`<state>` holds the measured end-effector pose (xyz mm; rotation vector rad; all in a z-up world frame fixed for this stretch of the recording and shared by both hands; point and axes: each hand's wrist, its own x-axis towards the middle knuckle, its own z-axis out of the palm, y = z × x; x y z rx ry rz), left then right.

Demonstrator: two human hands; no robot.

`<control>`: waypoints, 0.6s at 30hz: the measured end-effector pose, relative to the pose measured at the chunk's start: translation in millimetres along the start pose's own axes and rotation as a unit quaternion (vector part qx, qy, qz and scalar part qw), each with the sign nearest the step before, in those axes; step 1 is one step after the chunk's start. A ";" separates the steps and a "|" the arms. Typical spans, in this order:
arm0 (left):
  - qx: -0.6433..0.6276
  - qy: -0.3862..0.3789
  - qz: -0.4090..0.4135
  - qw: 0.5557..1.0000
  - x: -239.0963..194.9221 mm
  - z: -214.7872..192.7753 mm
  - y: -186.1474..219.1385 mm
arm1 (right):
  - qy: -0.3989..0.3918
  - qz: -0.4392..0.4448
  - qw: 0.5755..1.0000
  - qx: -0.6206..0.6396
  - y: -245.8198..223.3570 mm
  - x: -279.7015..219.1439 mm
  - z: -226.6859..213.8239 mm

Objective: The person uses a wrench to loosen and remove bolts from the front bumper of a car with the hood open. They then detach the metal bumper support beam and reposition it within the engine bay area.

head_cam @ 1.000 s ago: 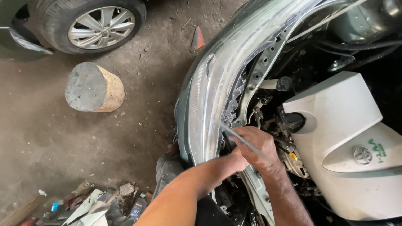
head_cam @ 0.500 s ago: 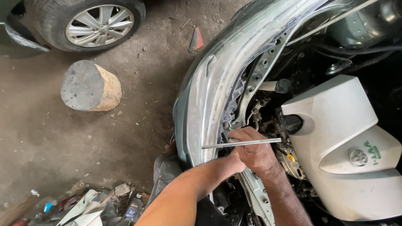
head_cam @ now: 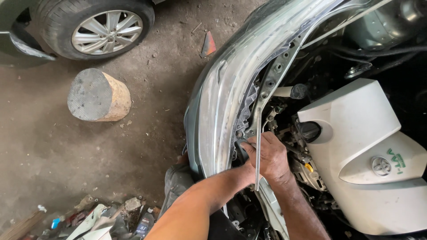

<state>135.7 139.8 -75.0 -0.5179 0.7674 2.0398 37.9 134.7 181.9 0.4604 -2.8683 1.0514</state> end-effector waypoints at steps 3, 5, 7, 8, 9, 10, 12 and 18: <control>0.079 -0.068 0.091 0.990 10.1 -15.9 -21.8 | -0.030 0.065 0.997 -0.025 7.3 -3.4 2.6; 0.092 -0.063 0.082 0.990 6.2 -1.8 -8.2 | -0.056 0.073 0.996 -0.003 7.5 2.1 -6.9; 0.118 -0.050 0.065 0.990 0.4 11.3 4.1 | -0.084 0.080 0.993 0.019 9.6 5.0 -15.4; 0.131 -0.043 0.056 0.989 -2.7 17.9 10.2 | -0.110 0.069 0.989 0.076 11.6 5.4 -18.9; 0.142 -0.034 0.048 0.988 -6.3 23.6 16.3 | -0.136 0.057 0.980 0.133 13.4 6.1 -21.7; 0.154 -0.026 0.039 0.987 -8.7 27.9 21.3 | -0.139 0.056 0.980 0.133 17.1 4.4 -25.5; 0.179 -0.006 0.026 0.984 -11.7 33.8 35.7 | -0.209 0.124 0.932 0.269 25.0 4.6 -31.4; 0.251 0.041 -0.029 0.967 -23.1 49.9 54.9 | -0.256 0.171 0.792 0.528 5.2 25.2 -55.6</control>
